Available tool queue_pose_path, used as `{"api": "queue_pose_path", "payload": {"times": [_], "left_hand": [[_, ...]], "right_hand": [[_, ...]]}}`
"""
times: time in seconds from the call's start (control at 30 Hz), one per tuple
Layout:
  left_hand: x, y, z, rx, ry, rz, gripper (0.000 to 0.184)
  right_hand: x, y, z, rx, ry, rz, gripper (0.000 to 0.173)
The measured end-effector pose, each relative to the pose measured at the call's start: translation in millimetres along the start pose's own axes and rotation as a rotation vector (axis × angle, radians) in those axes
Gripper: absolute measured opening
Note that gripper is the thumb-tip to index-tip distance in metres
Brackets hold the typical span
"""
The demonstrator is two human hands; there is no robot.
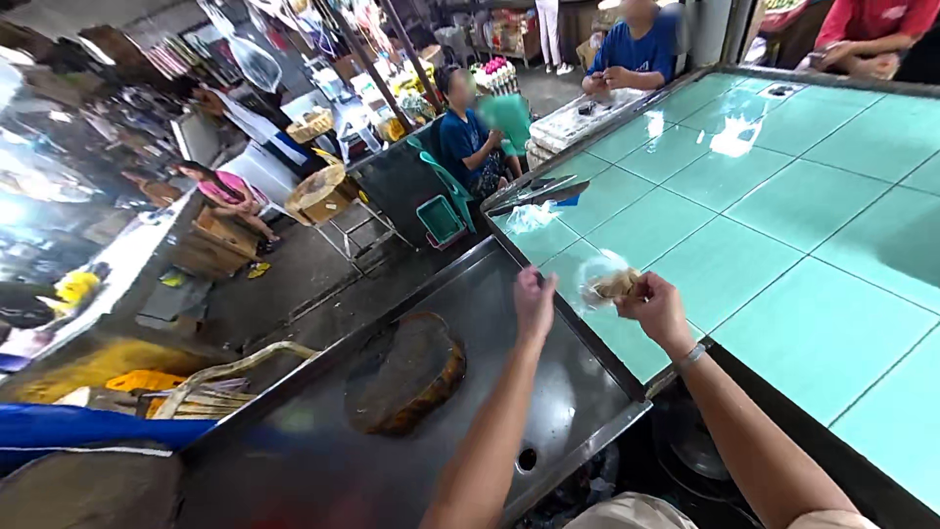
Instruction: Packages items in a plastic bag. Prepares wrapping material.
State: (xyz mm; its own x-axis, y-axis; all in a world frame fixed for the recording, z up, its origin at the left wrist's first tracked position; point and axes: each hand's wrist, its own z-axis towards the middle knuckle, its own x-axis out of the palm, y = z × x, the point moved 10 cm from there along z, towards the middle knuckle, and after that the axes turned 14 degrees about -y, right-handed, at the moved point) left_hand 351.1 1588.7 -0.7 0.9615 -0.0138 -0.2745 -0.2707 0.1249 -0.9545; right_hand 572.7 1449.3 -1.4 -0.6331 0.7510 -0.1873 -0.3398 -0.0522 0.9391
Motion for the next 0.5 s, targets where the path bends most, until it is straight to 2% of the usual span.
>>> {"api": "queue_pose_path", "payload": {"times": [0.03, 0.07, 0.13, 0.2, 0.23, 0.3, 0.37, 0.4, 0.5], "left_hand": [[17.9, 0.3, -14.3, 0.01, 0.066, -0.043, 0.053], [38.2, 5.9, -30.7, -0.069, 0.177, -0.074, 0.045], [66.7, 15.7, -63.1, -0.251, 0.35, -0.116, 0.046], [77.0, 19.7, -76.8, -0.299, 0.361, -0.141, 0.036], [77.0, 22.2, -77.8, -0.299, 0.339, -0.15, 0.03], [70.1, 26.6, -77.0, -0.313, 0.299, -0.19, 0.025], [61.4, 27.9, -78.4, -0.332, 0.267, -0.227, 0.03], [59.3, 27.0, -78.7, -0.334, 0.265, -0.221, 0.036], [63.8, 21.5, -60.1, -0.161, 0.238, -0.121, 0.035]], "right_hand": [[3.5, -7.5, 0.6, 0.012, 0.02, 0.007, 0.032], [8.1, -13.3, -0.4, 0.025, 0.053, 0.033, 0.033], [19.1, -15.3, -8.8, 0.027, 0.15, 0.154, 0.035], [24.5, -13.1, -21.5, 0.045, 0.236, 0.284, 0.037], [21.7, -14.3, -25.7, 0.066, 0.221, 0.34, 0.036], [9.9, -24.8, -27.6, 0.159, 0.1, 0.471, 0.032], [0.5, -40.2, -24.4, 0.254, -0.031, 0.483, 0.03], [-2.3, -45.9, -21.0, 0.257, -0.066, 0.414, 0.039], [3.8, -46.7, -8.3, 0.083, 0.024, 0.044, 0.098]]}}
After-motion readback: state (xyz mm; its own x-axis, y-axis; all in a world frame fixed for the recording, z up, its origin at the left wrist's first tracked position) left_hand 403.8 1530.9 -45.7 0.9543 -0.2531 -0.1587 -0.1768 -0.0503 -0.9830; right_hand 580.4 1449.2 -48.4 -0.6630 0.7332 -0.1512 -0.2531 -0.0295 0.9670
